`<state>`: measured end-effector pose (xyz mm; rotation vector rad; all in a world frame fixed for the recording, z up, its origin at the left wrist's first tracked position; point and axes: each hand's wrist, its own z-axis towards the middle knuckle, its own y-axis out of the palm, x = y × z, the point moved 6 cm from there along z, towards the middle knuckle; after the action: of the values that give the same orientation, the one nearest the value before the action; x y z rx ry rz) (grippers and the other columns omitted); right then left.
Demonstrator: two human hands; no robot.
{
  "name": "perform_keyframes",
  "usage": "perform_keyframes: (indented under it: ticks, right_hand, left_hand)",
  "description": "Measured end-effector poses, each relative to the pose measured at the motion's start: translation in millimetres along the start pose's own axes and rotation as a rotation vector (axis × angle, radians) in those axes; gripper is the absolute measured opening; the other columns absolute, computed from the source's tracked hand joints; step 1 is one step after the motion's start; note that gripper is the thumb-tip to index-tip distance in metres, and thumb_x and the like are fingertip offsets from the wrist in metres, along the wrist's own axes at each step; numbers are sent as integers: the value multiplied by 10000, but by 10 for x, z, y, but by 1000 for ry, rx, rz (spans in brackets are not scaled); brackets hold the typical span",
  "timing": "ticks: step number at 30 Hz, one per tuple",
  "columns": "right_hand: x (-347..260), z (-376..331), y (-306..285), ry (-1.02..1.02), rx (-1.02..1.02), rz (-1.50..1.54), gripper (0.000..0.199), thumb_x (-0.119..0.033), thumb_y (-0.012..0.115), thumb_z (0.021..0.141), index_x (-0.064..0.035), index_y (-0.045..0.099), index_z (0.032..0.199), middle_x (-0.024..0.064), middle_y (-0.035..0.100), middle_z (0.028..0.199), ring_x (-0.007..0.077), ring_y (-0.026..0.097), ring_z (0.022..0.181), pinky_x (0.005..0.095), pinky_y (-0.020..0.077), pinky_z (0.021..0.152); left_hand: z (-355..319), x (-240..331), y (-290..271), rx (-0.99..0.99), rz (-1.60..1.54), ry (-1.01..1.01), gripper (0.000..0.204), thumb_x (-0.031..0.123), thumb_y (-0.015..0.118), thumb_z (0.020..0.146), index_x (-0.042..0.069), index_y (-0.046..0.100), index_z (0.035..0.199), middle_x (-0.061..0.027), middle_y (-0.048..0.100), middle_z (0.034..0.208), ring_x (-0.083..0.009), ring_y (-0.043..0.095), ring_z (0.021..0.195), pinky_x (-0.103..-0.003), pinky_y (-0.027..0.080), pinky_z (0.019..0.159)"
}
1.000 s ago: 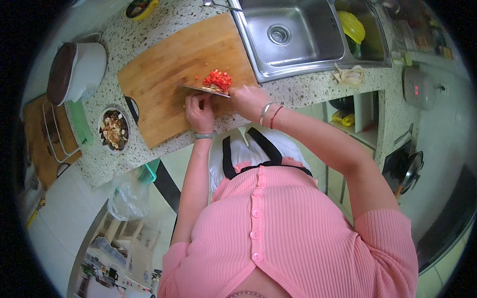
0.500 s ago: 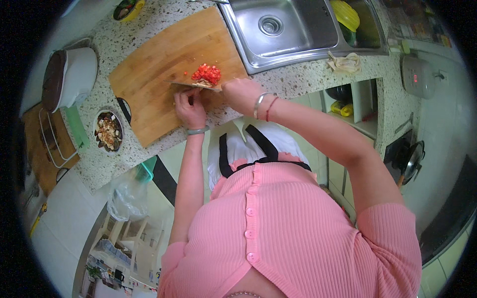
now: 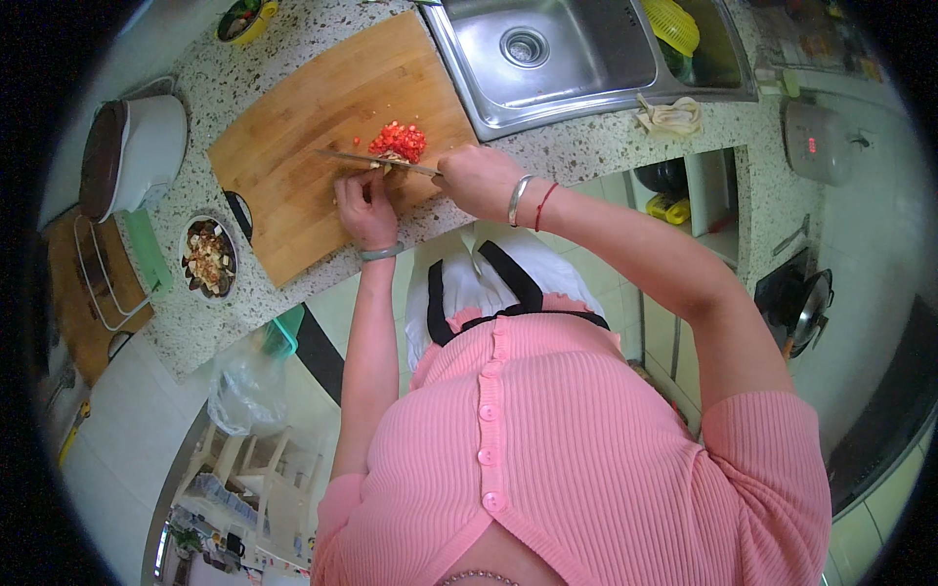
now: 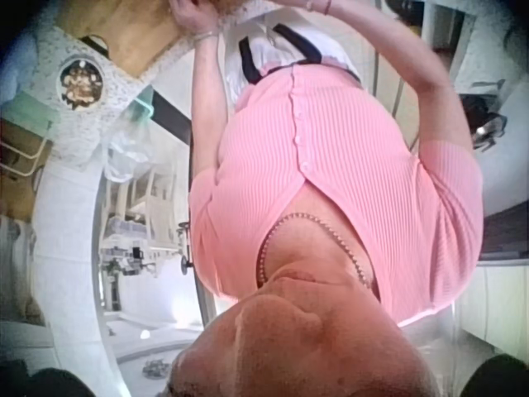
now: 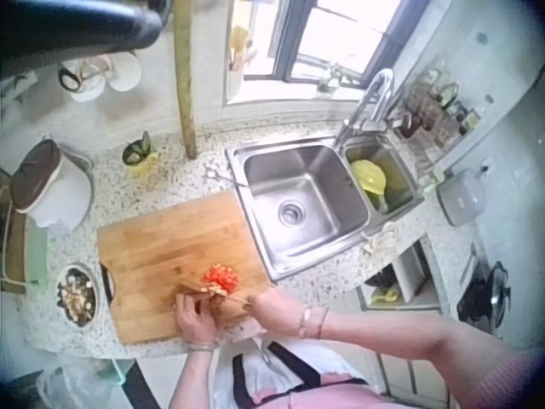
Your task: The person chops red chili peppers and garlic cloves on a wooden cutting board using a cleaver. They first dice the red peppers into small pieces, then peel and chop the garlic cloves, adding them to the pile of chopped ingredients.
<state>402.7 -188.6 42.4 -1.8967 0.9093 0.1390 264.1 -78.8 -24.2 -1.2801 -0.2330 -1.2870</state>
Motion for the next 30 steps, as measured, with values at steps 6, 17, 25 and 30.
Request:
perform_keyframes:
  ticks: [6,17,25,30]
  right_hand:
    - [5,153,233,25,52,-17,231,-201,537,906,-27,684,866,225,676,841,388,666,809,476,528,725]
    - [-61,6,-20,18,15,0,318,-289,545,934,-16,697,877,224,675,864,395,664,819,475,527,744]
    - [-39,66,139,76,-9,11,216,-177,551,880,-24,702,865,205,683,874,381,671,843,464,534,738]
    - [-1,202,218,-44,128,-44,172,-144,551,848,-39,688,861,221,676,841,380,669,821,462,535,730]
  left_hand:
    - [28,27,13,-60,39,10,79,75,668,827,49,596,845,-135,565,871,-340,574,821,-429,465,707]
    - [-6,-17,-20,-36,-1,-11,117,105,657,854,5,597,865,-166,581,910,-359,575,845,-438,468,724]
    - [-25,-37,-10,-37,57,32,99,90,666,843,21,596,856,-148,577,890,-349,584,817,-441,470,697]
    - [-1,-21,-6,-39,58,60,100,83,670,839,24,592,862,-145,574,876,-345,583,797,-442,470,678]
